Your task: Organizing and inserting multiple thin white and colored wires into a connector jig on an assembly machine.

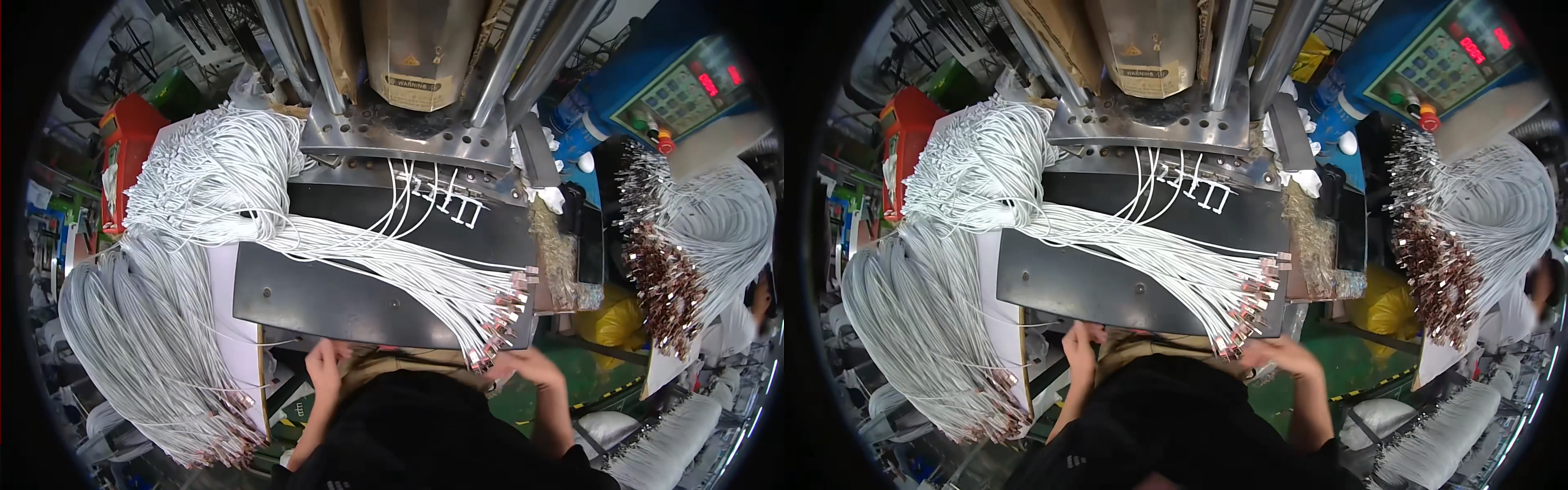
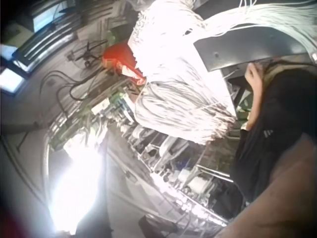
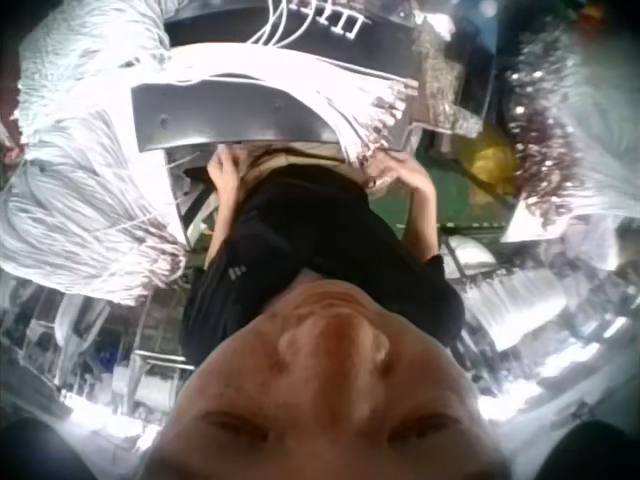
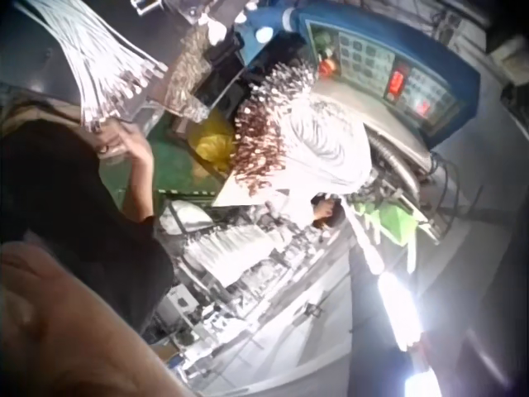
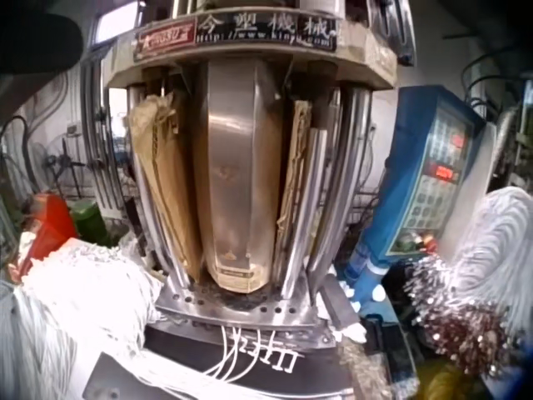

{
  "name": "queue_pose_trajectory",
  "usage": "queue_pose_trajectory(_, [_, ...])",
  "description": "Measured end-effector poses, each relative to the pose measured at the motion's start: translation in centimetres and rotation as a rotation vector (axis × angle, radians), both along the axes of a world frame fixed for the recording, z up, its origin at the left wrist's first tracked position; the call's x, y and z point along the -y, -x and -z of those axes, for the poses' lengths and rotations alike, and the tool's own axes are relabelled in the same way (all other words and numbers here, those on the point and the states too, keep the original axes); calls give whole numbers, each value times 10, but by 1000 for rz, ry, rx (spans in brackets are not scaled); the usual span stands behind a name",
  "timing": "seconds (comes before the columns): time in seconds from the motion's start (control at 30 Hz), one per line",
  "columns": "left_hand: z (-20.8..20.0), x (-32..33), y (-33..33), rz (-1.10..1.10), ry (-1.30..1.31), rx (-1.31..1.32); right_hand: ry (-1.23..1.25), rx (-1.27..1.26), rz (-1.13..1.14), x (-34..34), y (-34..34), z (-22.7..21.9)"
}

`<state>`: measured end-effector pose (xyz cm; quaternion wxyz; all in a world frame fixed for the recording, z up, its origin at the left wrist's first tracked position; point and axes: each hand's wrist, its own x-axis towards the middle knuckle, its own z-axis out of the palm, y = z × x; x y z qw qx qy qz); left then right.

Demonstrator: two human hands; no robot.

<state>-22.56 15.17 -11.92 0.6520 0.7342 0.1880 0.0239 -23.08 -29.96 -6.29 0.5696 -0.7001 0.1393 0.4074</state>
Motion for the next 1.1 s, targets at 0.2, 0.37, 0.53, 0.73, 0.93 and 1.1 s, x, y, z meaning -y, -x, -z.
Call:
queue_pose_trajectory(0.2, [-103, 43, -42, 558, -626, 626, -468, 569, 135, 17, -56, -87])
queue_pose_trajectory(0.37, [-136, 138, -129, 971, -981, 823, 552, 1344, -247, -101, -173, -118])
queue_pose_trajectory(0.53, [-130, 151, -164, 1132, -985, 775, 485, 1309, -230, -104, -194, -87])
queue_pose_trajectory(0.73, [-158, 39, -194, 931, -1112, 601, 82, 1038, 577, -2, -49, -75])
queue_pose_trajectory(0.93, [-184, 27, -242, 927, -790, 252, 292, 613, 831, 88, 102, 154])
queue_pose_trajectory(1.1, [-193, 18, -241, 720, -555, 147, 671, 829, 936, 26, 56, 82])
